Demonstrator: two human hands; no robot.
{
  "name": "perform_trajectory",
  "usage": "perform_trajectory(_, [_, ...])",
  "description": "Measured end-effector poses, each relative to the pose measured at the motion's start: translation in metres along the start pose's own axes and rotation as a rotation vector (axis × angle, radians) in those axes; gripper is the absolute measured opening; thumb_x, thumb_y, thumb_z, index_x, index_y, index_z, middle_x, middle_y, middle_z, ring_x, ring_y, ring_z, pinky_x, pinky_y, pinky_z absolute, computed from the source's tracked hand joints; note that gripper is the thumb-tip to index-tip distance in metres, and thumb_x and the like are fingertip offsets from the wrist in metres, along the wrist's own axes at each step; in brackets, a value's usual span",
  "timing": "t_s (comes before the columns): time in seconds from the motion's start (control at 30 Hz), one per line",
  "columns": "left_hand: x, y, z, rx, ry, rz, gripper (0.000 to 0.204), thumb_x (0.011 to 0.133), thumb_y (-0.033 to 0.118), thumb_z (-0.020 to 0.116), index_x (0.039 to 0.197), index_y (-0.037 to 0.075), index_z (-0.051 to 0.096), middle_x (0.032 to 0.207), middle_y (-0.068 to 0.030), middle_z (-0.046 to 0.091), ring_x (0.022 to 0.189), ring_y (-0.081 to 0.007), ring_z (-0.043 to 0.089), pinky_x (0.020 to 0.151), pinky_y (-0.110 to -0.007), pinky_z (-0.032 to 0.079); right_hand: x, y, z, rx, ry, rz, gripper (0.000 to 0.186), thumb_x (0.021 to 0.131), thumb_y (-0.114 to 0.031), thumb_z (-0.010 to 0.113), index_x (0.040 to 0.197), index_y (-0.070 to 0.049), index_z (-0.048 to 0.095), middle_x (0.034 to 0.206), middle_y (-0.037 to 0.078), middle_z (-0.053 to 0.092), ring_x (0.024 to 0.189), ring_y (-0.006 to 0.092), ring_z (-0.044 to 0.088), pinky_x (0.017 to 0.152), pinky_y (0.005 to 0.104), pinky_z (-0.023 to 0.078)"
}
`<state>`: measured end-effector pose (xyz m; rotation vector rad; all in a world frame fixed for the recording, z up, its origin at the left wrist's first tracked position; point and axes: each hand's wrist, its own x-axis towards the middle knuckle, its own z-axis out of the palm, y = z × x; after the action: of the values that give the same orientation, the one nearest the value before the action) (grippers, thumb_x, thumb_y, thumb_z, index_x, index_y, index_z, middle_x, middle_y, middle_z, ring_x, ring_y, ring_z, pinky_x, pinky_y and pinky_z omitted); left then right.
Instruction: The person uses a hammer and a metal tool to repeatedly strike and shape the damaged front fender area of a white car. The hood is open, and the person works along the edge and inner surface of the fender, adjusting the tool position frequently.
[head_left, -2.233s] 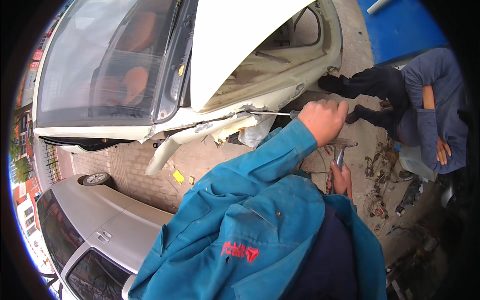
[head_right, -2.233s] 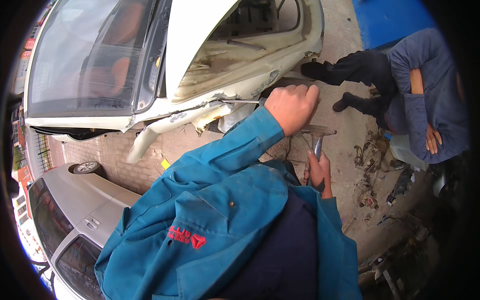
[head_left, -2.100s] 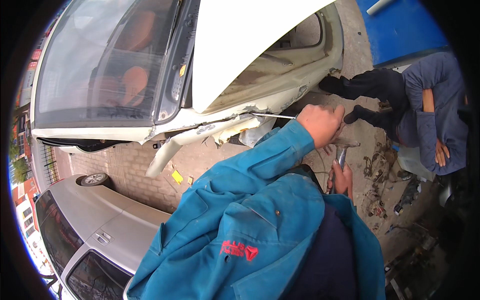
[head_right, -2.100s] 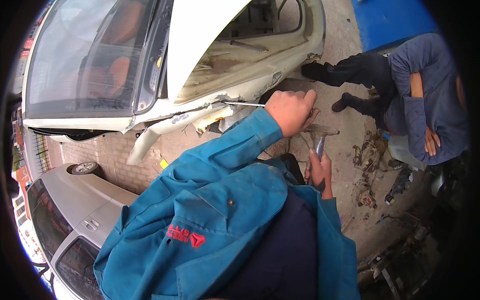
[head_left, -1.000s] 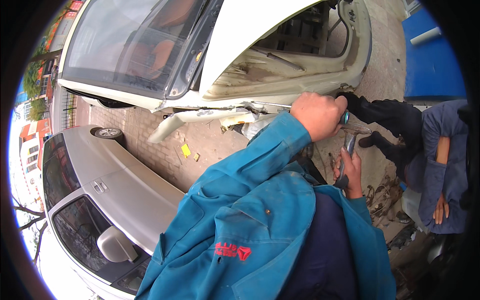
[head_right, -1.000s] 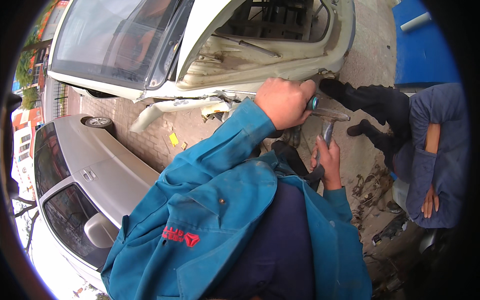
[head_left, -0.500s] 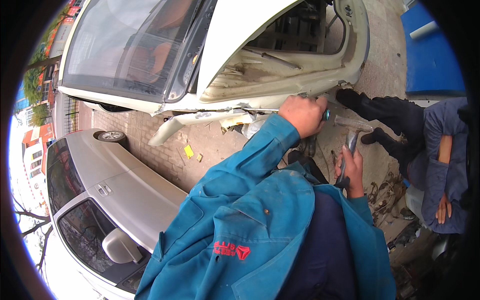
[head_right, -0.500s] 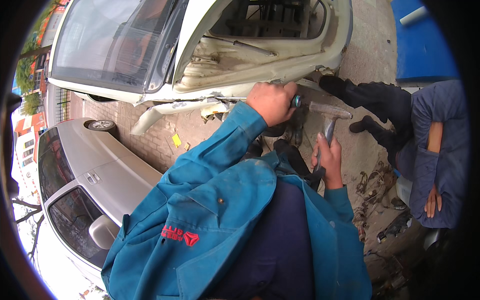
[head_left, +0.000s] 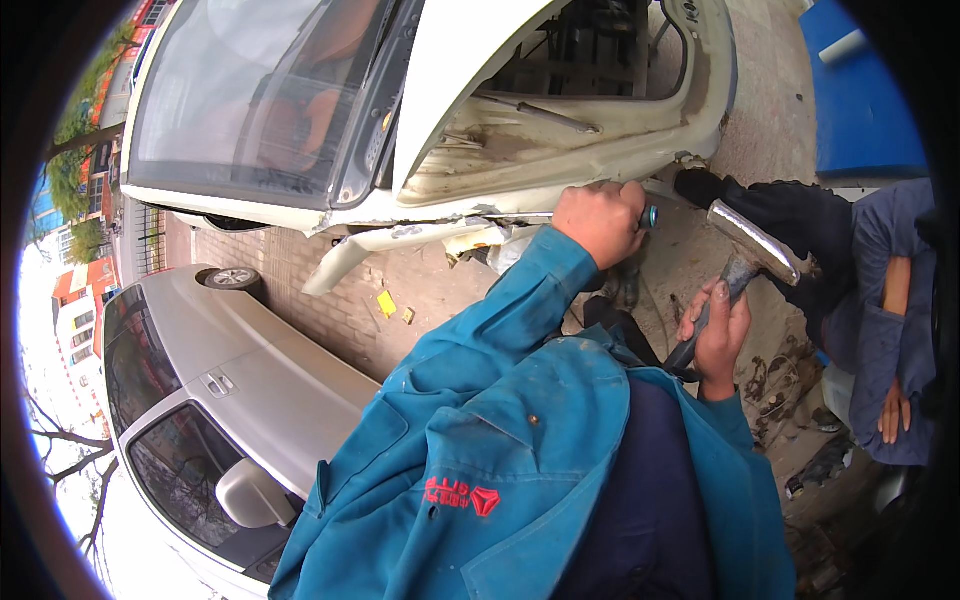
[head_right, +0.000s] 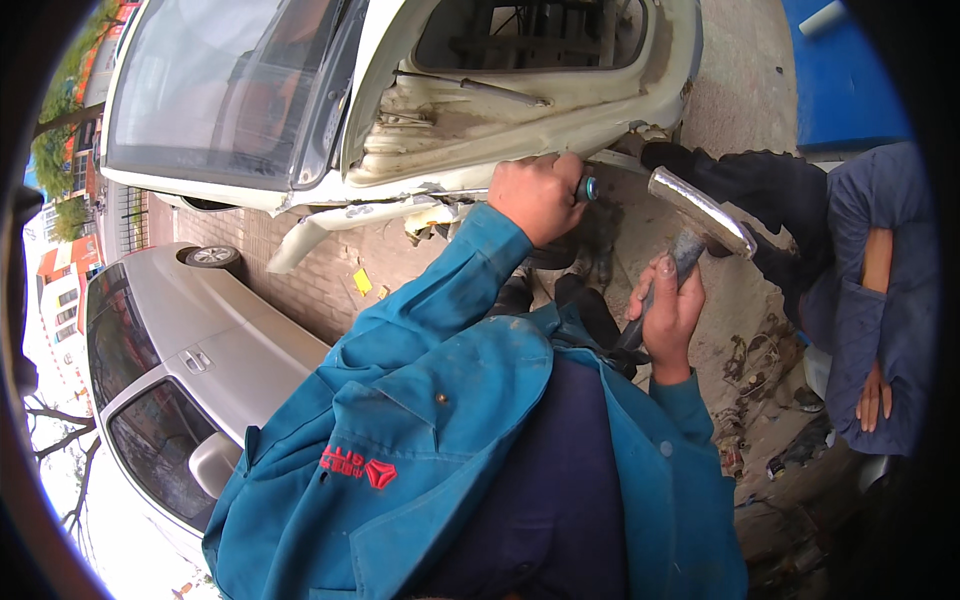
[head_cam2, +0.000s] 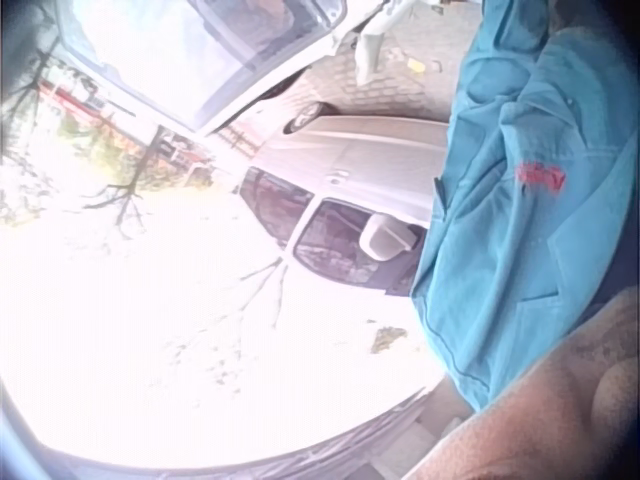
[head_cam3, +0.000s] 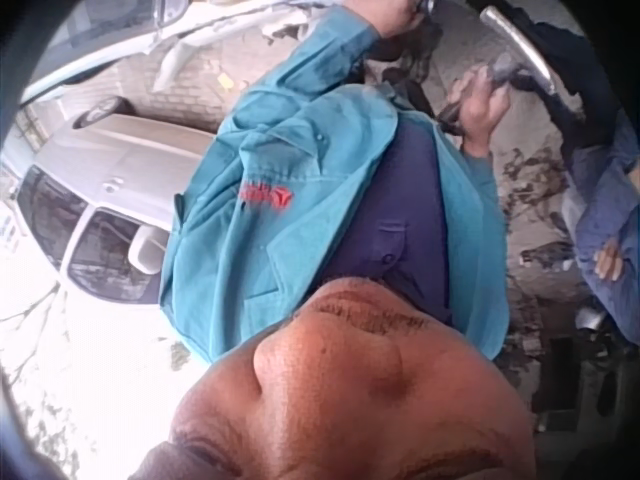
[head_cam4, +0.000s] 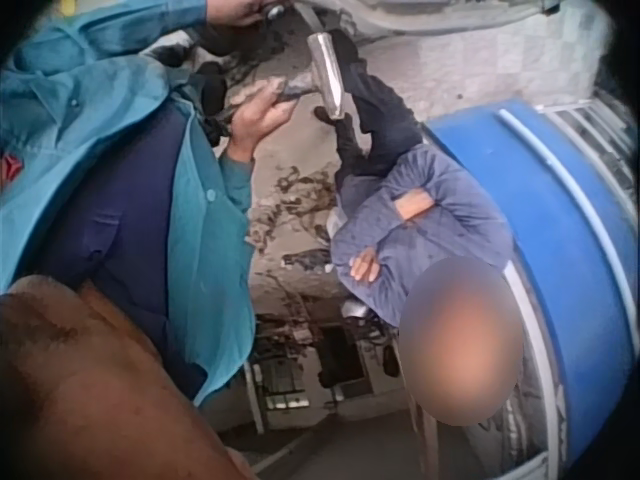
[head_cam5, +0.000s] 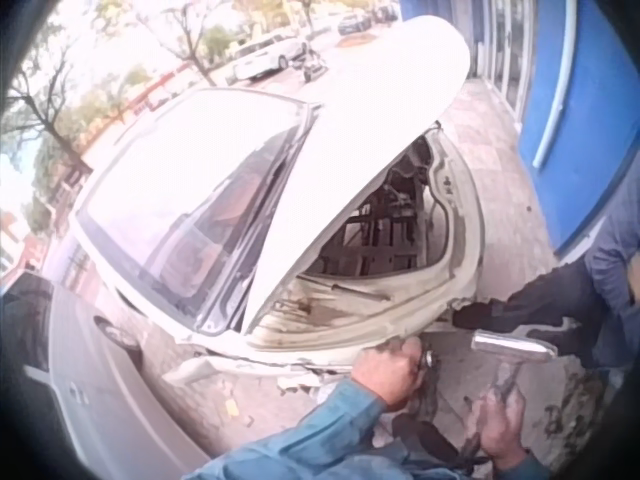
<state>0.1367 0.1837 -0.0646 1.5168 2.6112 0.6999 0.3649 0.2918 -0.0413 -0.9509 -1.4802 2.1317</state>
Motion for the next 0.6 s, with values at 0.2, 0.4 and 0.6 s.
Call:
perform_trajectory(0.2, [0.001, -0.002, 0.0, 0.026, -0.025, 0.005, 0.028, 0.084, 0.029, 0.082, 0.096, 0.011, 0.065, 0.081, -0.0136, 0.074, 0.07, -0.0392, 0.074, 0.061, -0.052, 0.059, 0.004, -0.01, 0.012, -0.1, -0.116, 0.111, 0.028, 0.116, -0.031, 0.058, 0.11, -0.004, 0.053, 0.075, 0.004, 0.054, 0.052, 0.009, 0.052, 0.048, 0.0273, 0.046])
perform_trajectory(0.4, [0.0, -0.005, 0.0, 0.006, -0.02, 0.012, 0.029, 0.083, 0.029, 0.083, 0.098, 0.012, 0.066, 0.081, -0.014, 0.075, 0.071, -0.039, 0.074, 0.063, -0.052, 0.059, -0.003, -0.026, 0.007, 0.328, 0.282, -0.154, 0.027, 0.118, -0.031, 0.05, 0.11, -0.006, 0.052, 0.076, 0.003, 0.051, 0.053, 0.0104, 0.052, 0.048, 0.0275, 0.046])
perform_trajectory(0.6, [0.0, -0.002, 0.0, 0.012, -0.046, -0.013, 0.027, 0.083, 0.029, 0.082, 0.099, 0.012, 0.066, 0.08, -0.0148, 0.075, 0.071, -0.0394, 0.074, 0.063, -0.053, 0.059, 0.005, -0.009, 0.016, -0.104, -0.101, 0.159, 0.028, 0.116, -0.029, 0.058, 0.106, -0.004, 0.053, 0.074, 0.003, 0.054, 0.052, 0.0099, 0.054, 0.047, 0.0289, 0.047])
